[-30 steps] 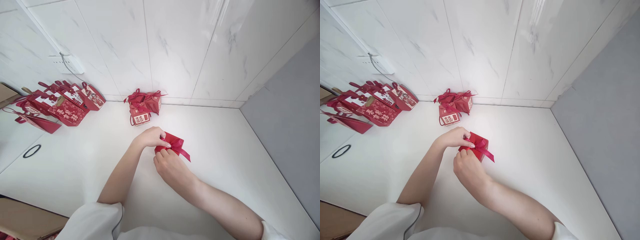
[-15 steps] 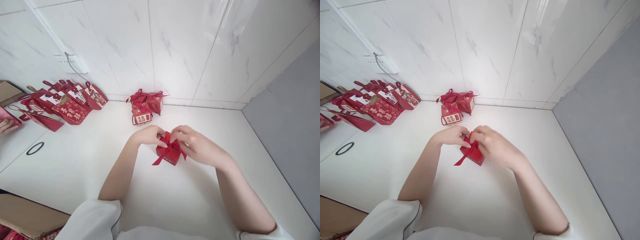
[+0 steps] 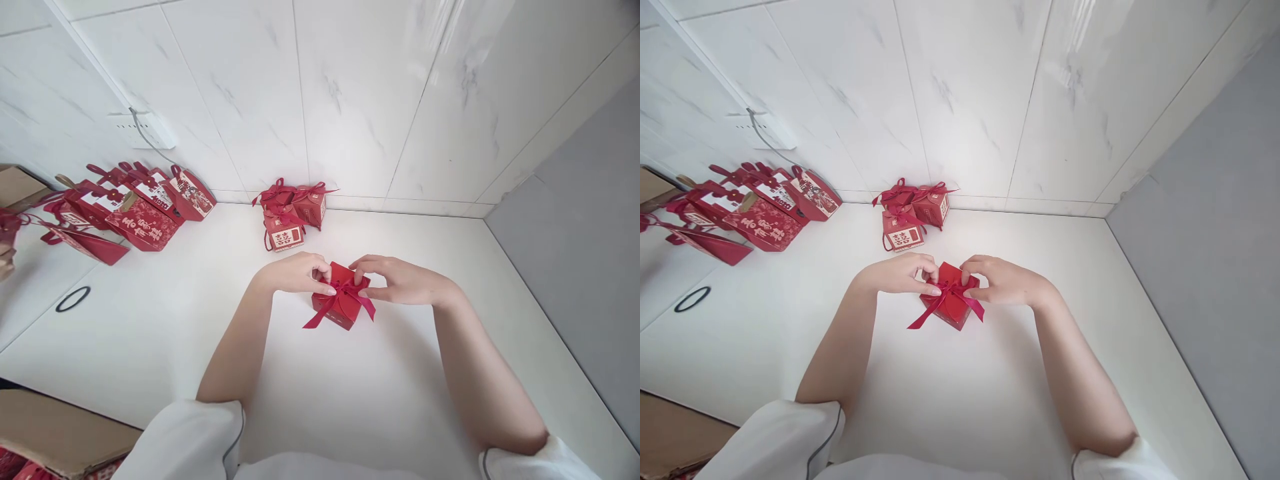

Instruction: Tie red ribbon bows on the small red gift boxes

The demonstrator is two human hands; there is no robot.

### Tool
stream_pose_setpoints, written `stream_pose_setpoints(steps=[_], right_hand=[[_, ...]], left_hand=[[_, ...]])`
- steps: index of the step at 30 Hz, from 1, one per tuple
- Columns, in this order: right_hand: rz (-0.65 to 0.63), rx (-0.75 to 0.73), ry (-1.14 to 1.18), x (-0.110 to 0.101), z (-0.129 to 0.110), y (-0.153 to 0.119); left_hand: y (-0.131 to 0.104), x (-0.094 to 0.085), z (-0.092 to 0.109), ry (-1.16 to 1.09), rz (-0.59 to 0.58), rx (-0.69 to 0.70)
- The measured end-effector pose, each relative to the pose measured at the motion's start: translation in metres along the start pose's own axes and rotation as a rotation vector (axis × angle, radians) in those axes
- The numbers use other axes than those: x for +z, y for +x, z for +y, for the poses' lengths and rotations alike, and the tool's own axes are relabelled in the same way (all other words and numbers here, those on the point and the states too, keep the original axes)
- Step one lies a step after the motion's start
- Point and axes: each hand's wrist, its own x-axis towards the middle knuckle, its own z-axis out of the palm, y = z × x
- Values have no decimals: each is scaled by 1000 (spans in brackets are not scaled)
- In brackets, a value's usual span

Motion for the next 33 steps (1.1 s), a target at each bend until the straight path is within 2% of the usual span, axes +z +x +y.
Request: stream_pose_setpoints(steps=[4,9,12,17,19,24,27,33], right_hand=[[26,50,10,2,5,1],[149,-8,89,2,-2,1],[166,-15,200,3,-6,2],[204,122,273,4,-4,5],[197,201,280,4,-1,5],[109,324,244,4,6,8],[63,293,190,6,10,10],[110,212,147,10,12,14]], left_hand=[[-2,-1,-1,8,22,-11],[-7,-2,2,20,129,50],[-8,-2,5,-28,170,57],[-5,0,4,-145,216,6],[-4,1,0,-177,208,-43],[0,1,-11,-149,90,-141],[2,1,-13,-127,56,-118],[3,-2,-12,-111,103,-74]])
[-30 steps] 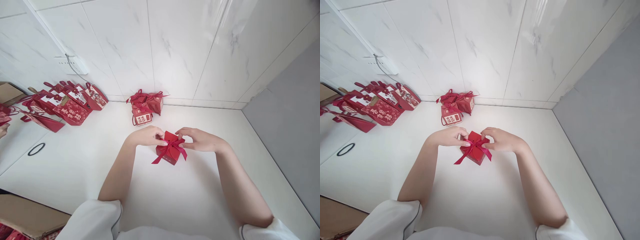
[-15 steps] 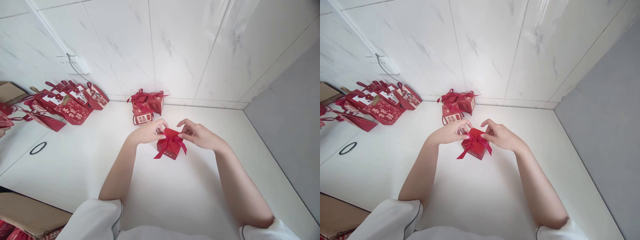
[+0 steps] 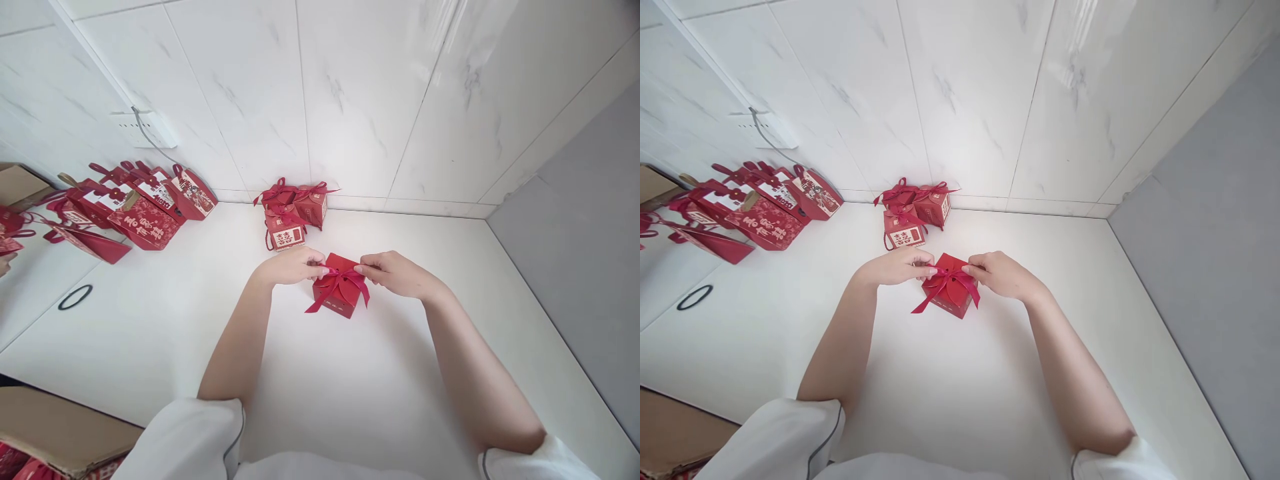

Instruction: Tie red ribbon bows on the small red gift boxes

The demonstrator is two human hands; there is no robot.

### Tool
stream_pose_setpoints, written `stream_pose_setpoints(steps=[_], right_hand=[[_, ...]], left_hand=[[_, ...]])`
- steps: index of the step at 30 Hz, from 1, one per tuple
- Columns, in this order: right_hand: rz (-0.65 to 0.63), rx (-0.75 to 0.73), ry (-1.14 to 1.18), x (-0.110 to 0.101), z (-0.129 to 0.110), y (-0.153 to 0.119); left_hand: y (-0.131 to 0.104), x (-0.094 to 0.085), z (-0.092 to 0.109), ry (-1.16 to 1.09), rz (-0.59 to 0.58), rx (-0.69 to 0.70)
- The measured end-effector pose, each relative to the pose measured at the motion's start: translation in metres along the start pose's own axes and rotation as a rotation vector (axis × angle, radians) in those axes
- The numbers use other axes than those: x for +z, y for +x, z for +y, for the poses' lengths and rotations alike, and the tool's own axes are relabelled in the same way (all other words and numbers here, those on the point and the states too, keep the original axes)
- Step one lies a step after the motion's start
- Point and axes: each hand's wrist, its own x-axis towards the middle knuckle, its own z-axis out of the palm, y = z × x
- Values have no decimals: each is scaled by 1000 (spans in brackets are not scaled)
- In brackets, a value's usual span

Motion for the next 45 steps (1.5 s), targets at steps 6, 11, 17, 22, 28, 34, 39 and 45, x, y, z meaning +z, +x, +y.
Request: stream_pose_setpoints(steps=[6,11,17,22,28,34,39,45], right_hand=[[31,-12,-7,-3,-6,-8],[68,-14,-19,-1,-10,-9],[148,183,-152,-3,4,-10],[55,155,-202,4,-5,-20],[132,65,-361,17,-23,-17],[335,-392,-510,28,-26,-8],[367,-605,-546,47,-35,9],[325,-620,-462,31,-24,0]], left_hand=[[-9,-5,7,43,38,62],[-8,-5,6,46,81,36],[-6,-8,-17,-41,89,-51],[0,-9,-44,29,-27,-52],[31,11,-53,-89,-172,94],[36,18,-49,-57,-11,160],[36,21,-44,0,74,299],[37,20,-52,-199,181,246]])
